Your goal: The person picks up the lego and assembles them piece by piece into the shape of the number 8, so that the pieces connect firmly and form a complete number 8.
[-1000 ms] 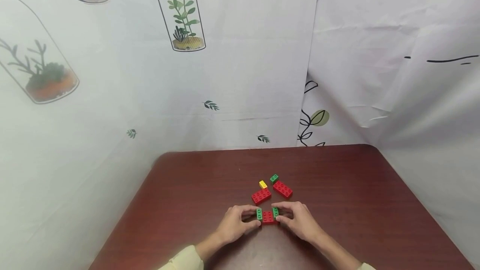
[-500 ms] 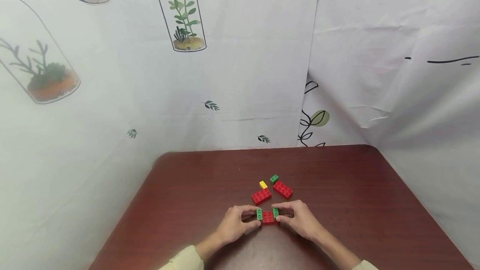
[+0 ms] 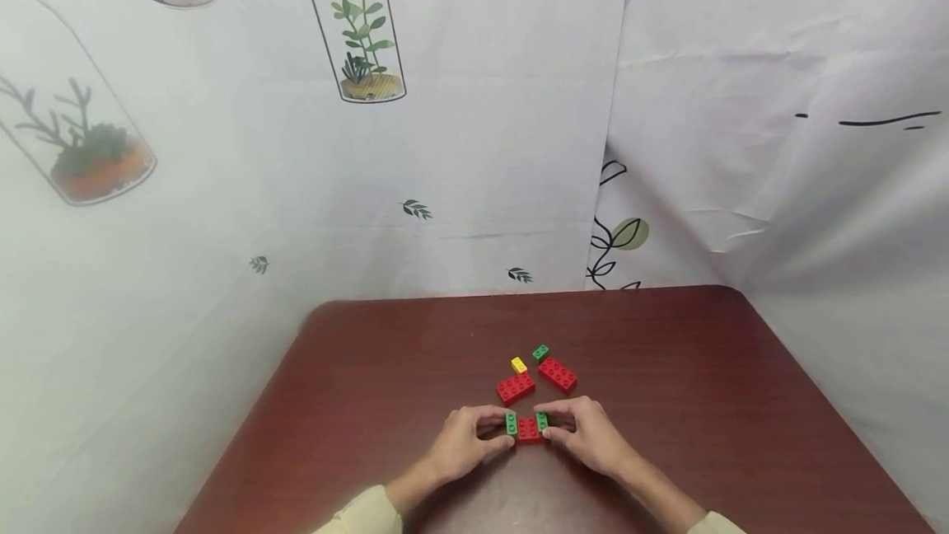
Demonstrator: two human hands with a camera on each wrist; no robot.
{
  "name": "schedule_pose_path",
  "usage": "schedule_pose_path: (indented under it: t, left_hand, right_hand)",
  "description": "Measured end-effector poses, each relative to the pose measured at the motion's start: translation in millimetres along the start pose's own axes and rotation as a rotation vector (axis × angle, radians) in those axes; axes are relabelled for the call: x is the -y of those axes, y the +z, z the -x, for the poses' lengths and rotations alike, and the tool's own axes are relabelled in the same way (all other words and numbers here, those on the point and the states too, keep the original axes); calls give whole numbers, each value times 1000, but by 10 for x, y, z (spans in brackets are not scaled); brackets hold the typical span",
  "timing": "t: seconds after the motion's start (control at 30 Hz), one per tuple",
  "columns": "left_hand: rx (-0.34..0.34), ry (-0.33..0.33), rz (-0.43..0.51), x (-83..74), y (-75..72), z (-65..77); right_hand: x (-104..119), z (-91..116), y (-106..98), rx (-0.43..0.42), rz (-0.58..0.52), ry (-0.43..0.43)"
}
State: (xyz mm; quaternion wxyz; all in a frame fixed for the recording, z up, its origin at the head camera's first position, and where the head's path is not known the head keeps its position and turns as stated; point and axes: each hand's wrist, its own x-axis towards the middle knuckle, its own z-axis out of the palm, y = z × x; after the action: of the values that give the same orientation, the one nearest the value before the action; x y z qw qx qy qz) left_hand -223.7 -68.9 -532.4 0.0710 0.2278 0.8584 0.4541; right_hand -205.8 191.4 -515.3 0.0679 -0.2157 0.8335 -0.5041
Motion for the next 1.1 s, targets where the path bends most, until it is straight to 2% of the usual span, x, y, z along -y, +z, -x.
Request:
schedule_pose_path:
  t: [0.17, 0.3, 0.47, 0.57, 0.67, 0.77, 0.9, 1.0, 1.1]
  left_hand:
    - [2, -2, -10, 8, 4, 3]
    - [23, 6, -15, -5, -13, 1]
    - [77, 8, 66, -44, -120, -14]
    - [54, 15, 99, -70, -218, -45]
    - [-16, 57, 46, -69, -289, -125]
    - [-80, 68, -66, -52, -318, -215]
    - [-68, 3, -162, -34, -287, -304]
    - [-36, -61, -175, -24, -220, -347]
    - [-34, -82, -219, -7, -141, -368]
  right_hand:
    - [-12, 3, 10, 0, -27, -9]
    - [-16, 23, 14, -3, -55, 18]
    - [-27, 20, 18, -3, -52, 29]
    - [-35, 19, 19, 0, -57, 15]
    - [-50, 27, 11, -1, -72, 6]
    - [-78, 33, 4, 3, -90, 17]
    - [-97, 41, 5, 9, -121, 25]
    - [-94, 43, 12, 7, -127, 18]
    - [-93, 43, 14, 2, -122, 22]
